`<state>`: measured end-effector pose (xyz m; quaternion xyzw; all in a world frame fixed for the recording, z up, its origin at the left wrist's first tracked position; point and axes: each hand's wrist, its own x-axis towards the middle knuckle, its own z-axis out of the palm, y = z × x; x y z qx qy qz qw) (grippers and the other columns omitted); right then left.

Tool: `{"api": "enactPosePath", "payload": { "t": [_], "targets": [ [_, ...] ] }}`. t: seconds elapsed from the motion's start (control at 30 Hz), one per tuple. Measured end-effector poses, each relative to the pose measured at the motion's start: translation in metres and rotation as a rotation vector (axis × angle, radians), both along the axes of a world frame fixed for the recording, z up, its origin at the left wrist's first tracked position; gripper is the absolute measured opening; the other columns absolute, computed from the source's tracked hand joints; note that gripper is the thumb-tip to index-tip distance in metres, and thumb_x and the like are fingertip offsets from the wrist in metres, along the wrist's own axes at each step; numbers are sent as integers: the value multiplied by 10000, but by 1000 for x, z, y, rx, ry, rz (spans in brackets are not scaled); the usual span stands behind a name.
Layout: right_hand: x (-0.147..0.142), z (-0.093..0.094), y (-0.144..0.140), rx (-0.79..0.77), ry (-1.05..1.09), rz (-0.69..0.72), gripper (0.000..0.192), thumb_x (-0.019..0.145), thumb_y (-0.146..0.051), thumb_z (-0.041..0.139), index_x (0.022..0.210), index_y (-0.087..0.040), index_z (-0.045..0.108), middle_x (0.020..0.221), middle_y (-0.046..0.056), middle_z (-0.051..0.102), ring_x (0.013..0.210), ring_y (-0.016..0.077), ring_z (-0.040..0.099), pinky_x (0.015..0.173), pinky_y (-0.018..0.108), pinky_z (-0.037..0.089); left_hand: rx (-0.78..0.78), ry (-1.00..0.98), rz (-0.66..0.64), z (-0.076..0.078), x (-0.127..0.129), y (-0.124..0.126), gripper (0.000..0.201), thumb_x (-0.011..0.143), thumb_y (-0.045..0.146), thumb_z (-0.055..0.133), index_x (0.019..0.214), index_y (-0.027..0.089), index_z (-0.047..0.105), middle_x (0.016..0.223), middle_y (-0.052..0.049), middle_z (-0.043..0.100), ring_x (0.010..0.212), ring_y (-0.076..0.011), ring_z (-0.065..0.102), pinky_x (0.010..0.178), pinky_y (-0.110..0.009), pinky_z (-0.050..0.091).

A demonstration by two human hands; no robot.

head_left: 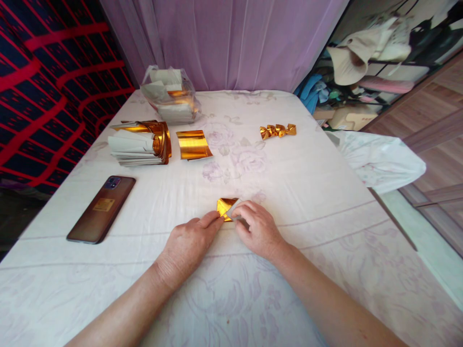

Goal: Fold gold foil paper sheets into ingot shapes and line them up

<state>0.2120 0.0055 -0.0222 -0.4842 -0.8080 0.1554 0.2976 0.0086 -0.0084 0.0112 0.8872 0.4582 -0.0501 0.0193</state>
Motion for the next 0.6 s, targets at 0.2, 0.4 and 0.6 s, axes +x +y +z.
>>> {"api": "enactPosePath", "payload": {
  "t": [0.2, 0.4, 0.6],
  "targets": [
    [9, 2, 2, 33, 22, 131, 337, 766, -26, 504, 979, -211, 689, 962, 47, 651, 890, 187, 607, 787, 332, 496, 8, -42, 5, -2, -1, 0, 494, 895, 101, 550, 1349, 294, 522, 1337, -34, 596, 782, -156, 686, 551, -252, 573],
    [8, 4, 2, 112, -47, 171, 312, 805, -43, 517, 961, -201, 736, 940, 56, 653, 863, 183, 593, 769, 325, 490, 20, -17, -3, -1, 0, 0, 478, 893, 97, 554, 1335, 279, 535, 1311, -27, 613, 767, -159, 690, 536, -262, 576],
    [8, 3, 1, 150, -83, 165, 251, 849, -80, 543, 948, -203, 738, 929, 51, 658, 845, 180, 590, 755, 319, 487, 6, -32, -24, 0, -3, 0, 487, 890, 81, 551, 1340, 267, 534, 1339, -29, 611, 810, -158, 700, 609, -261, 596]
  ]
}}
